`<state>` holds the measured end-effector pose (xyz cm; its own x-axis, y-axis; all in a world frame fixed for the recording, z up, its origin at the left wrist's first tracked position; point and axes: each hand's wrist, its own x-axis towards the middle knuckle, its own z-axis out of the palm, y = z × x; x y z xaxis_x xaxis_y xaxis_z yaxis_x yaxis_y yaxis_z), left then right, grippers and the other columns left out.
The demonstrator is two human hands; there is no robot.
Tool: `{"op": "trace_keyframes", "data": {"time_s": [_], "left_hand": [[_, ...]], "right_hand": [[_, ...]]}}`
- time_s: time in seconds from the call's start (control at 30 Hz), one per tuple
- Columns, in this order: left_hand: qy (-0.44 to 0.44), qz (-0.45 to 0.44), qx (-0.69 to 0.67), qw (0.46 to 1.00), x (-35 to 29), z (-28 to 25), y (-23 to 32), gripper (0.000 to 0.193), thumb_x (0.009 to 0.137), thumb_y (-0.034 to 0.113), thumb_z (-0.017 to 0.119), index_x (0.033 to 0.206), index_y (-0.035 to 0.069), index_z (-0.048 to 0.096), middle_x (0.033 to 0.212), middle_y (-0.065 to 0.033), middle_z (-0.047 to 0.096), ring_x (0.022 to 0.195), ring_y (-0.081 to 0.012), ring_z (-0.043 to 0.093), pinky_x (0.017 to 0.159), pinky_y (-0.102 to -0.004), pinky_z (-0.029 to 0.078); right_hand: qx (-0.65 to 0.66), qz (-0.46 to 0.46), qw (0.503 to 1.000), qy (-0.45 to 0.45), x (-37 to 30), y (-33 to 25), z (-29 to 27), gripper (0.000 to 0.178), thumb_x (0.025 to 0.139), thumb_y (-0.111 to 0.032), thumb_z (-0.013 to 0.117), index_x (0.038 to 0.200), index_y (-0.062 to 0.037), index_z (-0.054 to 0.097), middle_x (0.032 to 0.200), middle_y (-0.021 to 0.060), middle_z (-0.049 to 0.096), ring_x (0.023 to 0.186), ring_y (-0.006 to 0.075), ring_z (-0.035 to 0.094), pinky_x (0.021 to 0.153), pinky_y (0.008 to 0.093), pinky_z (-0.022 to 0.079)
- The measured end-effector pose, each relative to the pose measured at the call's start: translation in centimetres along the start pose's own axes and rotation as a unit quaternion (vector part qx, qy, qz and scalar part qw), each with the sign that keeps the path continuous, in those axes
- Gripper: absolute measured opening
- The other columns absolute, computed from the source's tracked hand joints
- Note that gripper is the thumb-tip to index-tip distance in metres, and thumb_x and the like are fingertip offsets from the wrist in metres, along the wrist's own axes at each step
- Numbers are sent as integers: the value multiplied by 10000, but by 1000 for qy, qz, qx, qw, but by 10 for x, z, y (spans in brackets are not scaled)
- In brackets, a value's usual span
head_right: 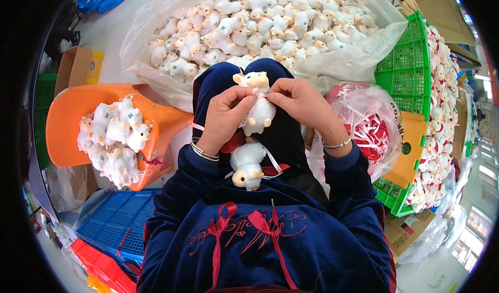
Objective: The person sits on the floor and ties white ribbons around the necks of small white stuffed animal toys. They pick up each toy, wrap the ribbon, and tie a bow, then place the finished toy into an orange basket.
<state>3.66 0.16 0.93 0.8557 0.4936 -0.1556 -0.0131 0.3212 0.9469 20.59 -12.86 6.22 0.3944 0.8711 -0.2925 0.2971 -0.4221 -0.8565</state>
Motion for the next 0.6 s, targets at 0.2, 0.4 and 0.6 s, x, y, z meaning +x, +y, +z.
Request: {"op": "trace_keyframes", "data": {"time_s": [0.2, 0.4, 0.6], "left_hand": [[-43, 40, 58, 997, 2, -13, -2, 131, 1005, 133, 673, 1064, 22, 710, 944, 29, 684, 835, -29, 587, 735, -195, 479], [-27, -15, 18, 999, 2, -8, 3, 164, 1009, 141, 673, 1098, 8, 705, 940, 20, 689, 829, -27, 588, 724, -196, 478], [-20, -3, 28, 999, 3, -5, 0, 169, 1007, 144, 678, 1091, 0, 708, 925, 16, 694, 816, -24, 591, 708, -194, 478]], "right_hand": [[-60, -42, 995, 66, 7, 1, 6, 174, 953, -145, 689, 908, 23, 688, 723, 39, 627, 682, 94, 546, 612, 287, 443], [113, 33, 992, -51, -4, -3, -15, 194, 992, -177, 659, 934, 0, 714, 846, -10, 667, 779, 75, 571, 712, 252, 458], [217, 85, 966, -110, -9, -14, -13, 231, 1012, -226, 645, 957, -23, 741, 863, -26, 676, 806, 53, 580, 756, 223, 449]]}}
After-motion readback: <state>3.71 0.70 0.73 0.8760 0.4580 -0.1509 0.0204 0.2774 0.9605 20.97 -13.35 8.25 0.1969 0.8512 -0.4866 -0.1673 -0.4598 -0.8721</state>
